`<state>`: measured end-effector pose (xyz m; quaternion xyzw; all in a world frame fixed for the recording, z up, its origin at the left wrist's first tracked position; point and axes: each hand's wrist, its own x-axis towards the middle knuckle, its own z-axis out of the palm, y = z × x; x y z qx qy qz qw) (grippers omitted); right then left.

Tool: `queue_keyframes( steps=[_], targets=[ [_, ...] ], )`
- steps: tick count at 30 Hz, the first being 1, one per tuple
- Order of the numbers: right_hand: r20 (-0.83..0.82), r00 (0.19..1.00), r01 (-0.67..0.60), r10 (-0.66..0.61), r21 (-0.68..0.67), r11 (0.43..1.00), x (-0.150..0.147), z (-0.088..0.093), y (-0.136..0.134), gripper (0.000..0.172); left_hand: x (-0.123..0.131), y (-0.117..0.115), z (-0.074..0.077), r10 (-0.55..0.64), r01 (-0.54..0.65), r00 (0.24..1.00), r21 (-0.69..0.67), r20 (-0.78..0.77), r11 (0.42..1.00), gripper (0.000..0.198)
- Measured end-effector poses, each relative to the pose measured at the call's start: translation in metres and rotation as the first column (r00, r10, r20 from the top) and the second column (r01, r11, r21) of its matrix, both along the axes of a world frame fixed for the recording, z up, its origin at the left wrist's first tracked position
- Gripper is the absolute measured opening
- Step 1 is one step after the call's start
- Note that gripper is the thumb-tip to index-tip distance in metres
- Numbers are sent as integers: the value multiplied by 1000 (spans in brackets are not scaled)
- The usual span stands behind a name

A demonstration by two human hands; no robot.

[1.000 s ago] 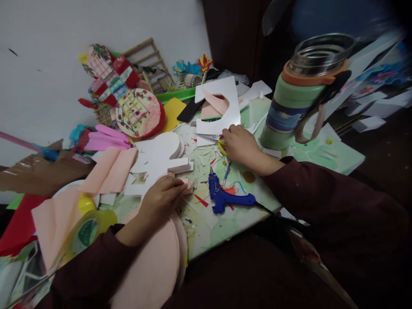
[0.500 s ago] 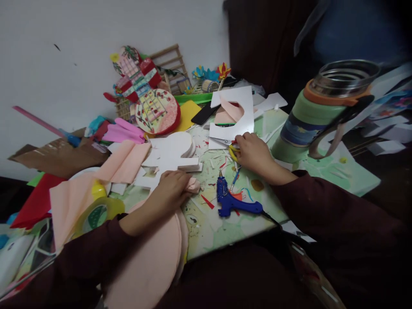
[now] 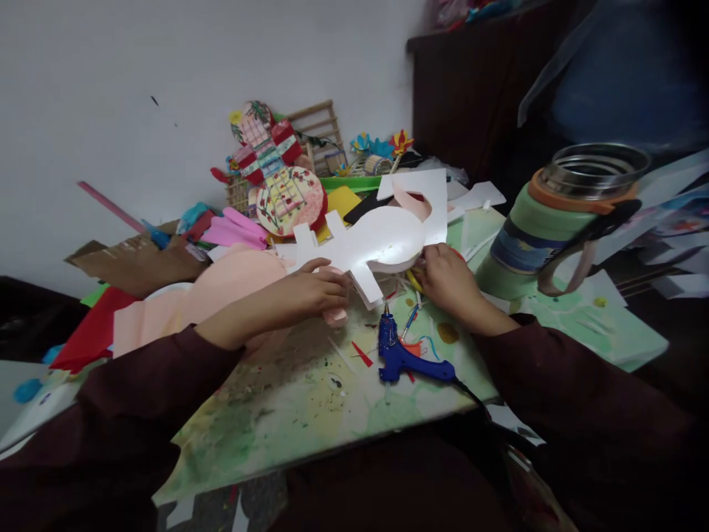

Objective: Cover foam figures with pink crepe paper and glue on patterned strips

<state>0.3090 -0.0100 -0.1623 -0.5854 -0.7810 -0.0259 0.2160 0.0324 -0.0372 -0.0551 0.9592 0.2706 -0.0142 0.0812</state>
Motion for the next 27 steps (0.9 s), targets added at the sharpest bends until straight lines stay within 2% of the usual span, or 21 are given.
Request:
queue_keyframes(
  steps=[3, 7, 11, 16, 21, 24, 27],
  targets=[
    [-23, 999, 49, -49, -29, 998, 3, 7, -3, 30, -6, 5, -11, 63, -61, 994, -28, 94, 998, 14],
    [114, 992, 76, -61, -128, 989, 8, 20, -12, 24, -14, 1, -22, -7, 7, 996, -2, 92, 1000, 23],
    [213, 976, 76, -42, -155, 985, 13, 34, -19, 24, -26, -8, -25, 14, -18, 993, 38, 113, 999, 39],
    [229, 973, 29, 13, -178, 984, 13, 46, -16, 31, -41, -27, -26, 67, -79, 979, 55, 192, 995, 53],
    [256, 966, 0, 43, -164, 987, 2, 49, -14, 33, -45, -25, -26, 147, -157, 955, 17, 259, 987, 44],
    [286, 958, 24, 30, -185, 982, -2, 52, -24, 27, -45, -19, -28, 172, -172, 947, -24, 272, 985, 34],
    [310, 949, 25, 56, -252, 967, 0, 57, -41, 21, -46, -17, -32, 201, -194, 925, -53, 323, 980, 40]
  ],
)
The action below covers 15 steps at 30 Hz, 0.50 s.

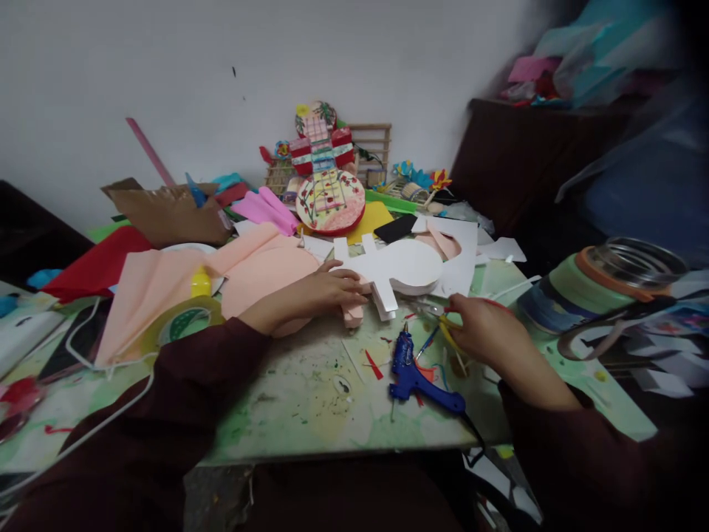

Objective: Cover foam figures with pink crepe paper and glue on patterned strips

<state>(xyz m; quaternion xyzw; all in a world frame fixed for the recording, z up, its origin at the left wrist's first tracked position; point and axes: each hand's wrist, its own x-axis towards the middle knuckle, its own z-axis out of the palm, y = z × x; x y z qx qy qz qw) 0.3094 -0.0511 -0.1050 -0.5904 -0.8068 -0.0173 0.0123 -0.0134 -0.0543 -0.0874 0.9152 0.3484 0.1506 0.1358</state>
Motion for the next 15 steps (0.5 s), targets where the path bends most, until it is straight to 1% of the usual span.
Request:
queue_keyframes(
  steps=[2, 5, 7, 9, 12, 13, 15],
  targets=[
    [-3, 1000, -15, 15, -30, 999, 8, 5, -14, 22, -1, 1, -2, 4, -5, 999, 5, 45, 1000, 44],
    [-33, 999, -13, 13, -9, 1000, 27, 16, -35, 26, -4, 5, -1, -67, 67, 998, 35, 16, 997, 47],
    [-106, 994, -27, 29, 17, 999, 37, 22, -46, 34, -8, 10, -2, -83, 85, 996, 61, -35, 995, 47],
    [-189, 980, -51, 59, 44, 998, 39, 25, -54, 45, -13, 14, -6, -43, 48, 998, 88, -53, 995, 46],
    [-287, 955, -47, 70, 86, 995, 24, 20, -63, 48, -21, 15, -16, 14, -4, 996, 114, -85, 993, 40],
    [-308, 949, -46, 72, 91, 995, 14, 17, -66, 46, -23, 14, -19, 27, -15, 994, 117, -104, 993, 39],
    [-322, 940, -91, 112, 78, 993, -8, 11, -70, 46, -24, 10, -23, 55, -39, 989, 118, -137, 992, 39]
  ],
)
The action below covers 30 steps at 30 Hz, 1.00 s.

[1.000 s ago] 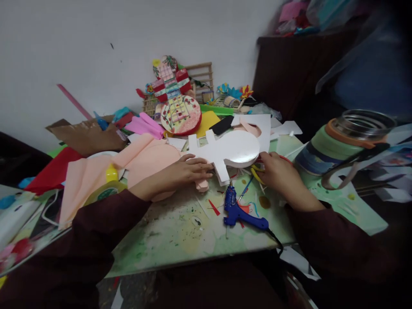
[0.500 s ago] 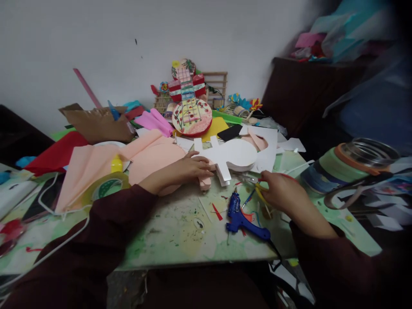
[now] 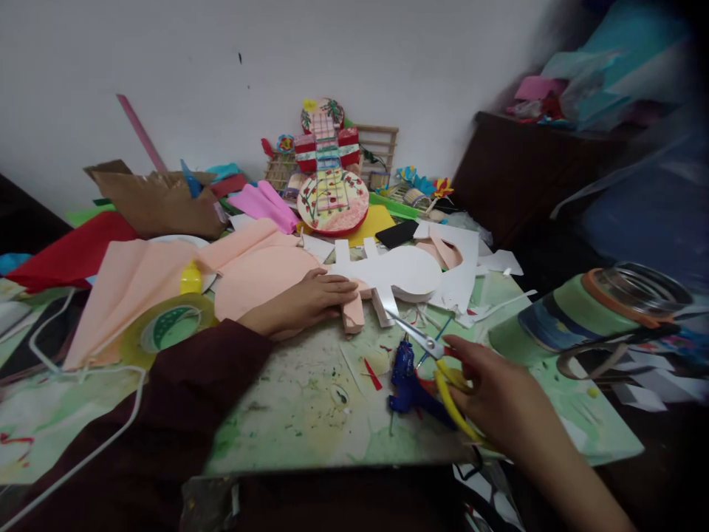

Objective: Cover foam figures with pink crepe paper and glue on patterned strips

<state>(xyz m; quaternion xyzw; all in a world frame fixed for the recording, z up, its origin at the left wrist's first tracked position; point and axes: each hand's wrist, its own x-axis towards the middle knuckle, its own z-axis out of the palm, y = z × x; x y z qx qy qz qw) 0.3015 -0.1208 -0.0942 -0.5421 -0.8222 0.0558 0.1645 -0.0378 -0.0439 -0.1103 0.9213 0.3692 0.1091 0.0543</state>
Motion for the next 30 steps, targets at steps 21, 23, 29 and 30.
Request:
queue_keyframes(
  steps=[21, 23, 29, 30],
  targets=[
    [480, 875, -51, 61, -35, 998, -75, 5, 11, 46, -4, 2, -14, 21, -24, 990, 22, 137, 999, 36],
    [503, 863, -25, 39, -33, 999, -84, 5, 10, 46, -7, 4, -17, 3, -8, 990, 34, 141, 999, 40],
    [567, 824, 43, -24, -20, 999, -100, 3, 3, 47, -10, 8, -20, -20, 12, 991, 61, 135, 998, 38],
    [574, 818, 50, -31, -18, 999, -101, 2, 2, 47, -9, 8, -19, -19, 11, 991, 62, 132, 998, 37]
  ],
)
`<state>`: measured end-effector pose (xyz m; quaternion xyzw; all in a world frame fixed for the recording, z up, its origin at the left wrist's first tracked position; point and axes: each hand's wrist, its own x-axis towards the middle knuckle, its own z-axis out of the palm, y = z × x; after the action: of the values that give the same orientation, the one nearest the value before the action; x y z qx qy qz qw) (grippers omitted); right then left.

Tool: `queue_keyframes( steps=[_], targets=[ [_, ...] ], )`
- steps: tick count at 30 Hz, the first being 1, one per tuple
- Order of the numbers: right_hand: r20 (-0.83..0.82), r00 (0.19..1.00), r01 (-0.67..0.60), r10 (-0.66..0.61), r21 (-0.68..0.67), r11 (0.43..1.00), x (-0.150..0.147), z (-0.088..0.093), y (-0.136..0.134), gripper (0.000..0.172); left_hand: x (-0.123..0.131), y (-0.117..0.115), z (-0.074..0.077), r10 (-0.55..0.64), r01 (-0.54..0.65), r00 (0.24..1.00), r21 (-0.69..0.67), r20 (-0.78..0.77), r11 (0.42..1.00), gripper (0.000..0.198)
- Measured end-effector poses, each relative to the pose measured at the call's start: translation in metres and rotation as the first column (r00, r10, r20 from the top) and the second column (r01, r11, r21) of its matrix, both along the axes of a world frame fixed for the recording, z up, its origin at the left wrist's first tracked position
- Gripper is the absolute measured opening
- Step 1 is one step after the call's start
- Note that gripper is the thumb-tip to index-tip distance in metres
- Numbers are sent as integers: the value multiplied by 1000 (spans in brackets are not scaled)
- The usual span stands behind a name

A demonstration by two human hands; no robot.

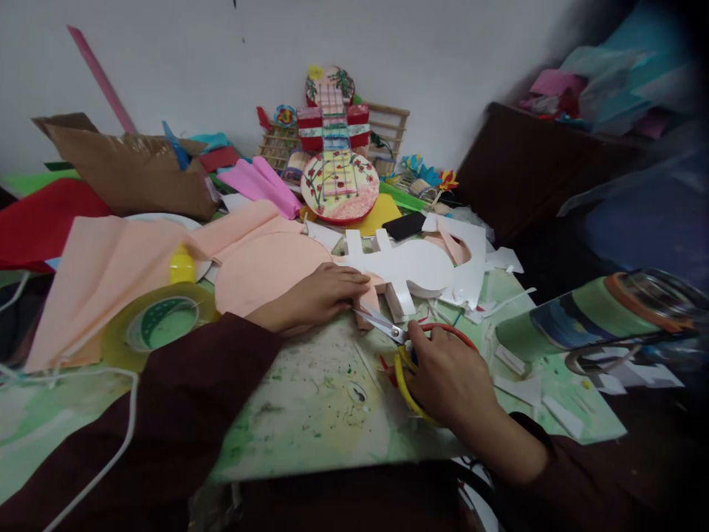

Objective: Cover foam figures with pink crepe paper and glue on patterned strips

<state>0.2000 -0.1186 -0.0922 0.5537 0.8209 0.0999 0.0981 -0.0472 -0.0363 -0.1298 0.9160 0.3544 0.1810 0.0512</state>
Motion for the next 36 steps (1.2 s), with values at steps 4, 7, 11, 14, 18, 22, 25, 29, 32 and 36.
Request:
queue_keyframes(
  steps=[4, 7, 11, 14, 18, 22, 25, 29, 32, 36],
  targets=[
    [9, 1000, 22, -22, 4, 1000, -5, -4, -2, 48, 0, 0, -1, -5, 5, 1000, 1, 7, 1000, 36],
    [14, 999, 40, -40, 5, 999, -7, -7, -3, 51, 0, 1, -3, -10, 10, 1000, 4, 12, 1000, 36],
    [-6, 999, 46, -46, 10, 999, -10, -10, -5, 51, 0, 2, -4, -2, 2, 1000, 0, 17, 1000, 39],
    [-19, 999, 36, -36, 19, 999, -11, -11, -5, 50, 0, 1, -3, -6, 6, 1000, -3, 11, 1000, 40],
    [-12, 999, 35, -34, 22, 999, -12, -13, -3, 50, 0, 0, -2, -6, 6, 1000, -8, 7, 1000, 40],
    [-6, 999, 33, -33, 32, 999, -10, -16, -1, 51, 0, -1, -1, -6, 6, 1000, -13, 5, 1000, 40],
    [-7, 1000, 31, -31, 26, 999, -8, -18, 0, 54, 0, -1, 0, -10, 10, 1000, -17, 5, 1000, 42],
    [-4, 1000, 3, -3, 24, 1000, -6, -21, 1, 53, 1, -1, 0, -3, 3, 1000, -30, 5, 1000, 42],
    [-14, 1000, -23, 24, 24, 999, -5, -24, 3, 50, 0, 0, -1, 3, -3, 1000, -31, 6, 1000, 44],
    [-44, 998, -43, 44, 9, 999, -4, -25, 4, 45, -1, 0, -4, 2, -2, 1000, -22, -1, 1000, 44]
  ],
)
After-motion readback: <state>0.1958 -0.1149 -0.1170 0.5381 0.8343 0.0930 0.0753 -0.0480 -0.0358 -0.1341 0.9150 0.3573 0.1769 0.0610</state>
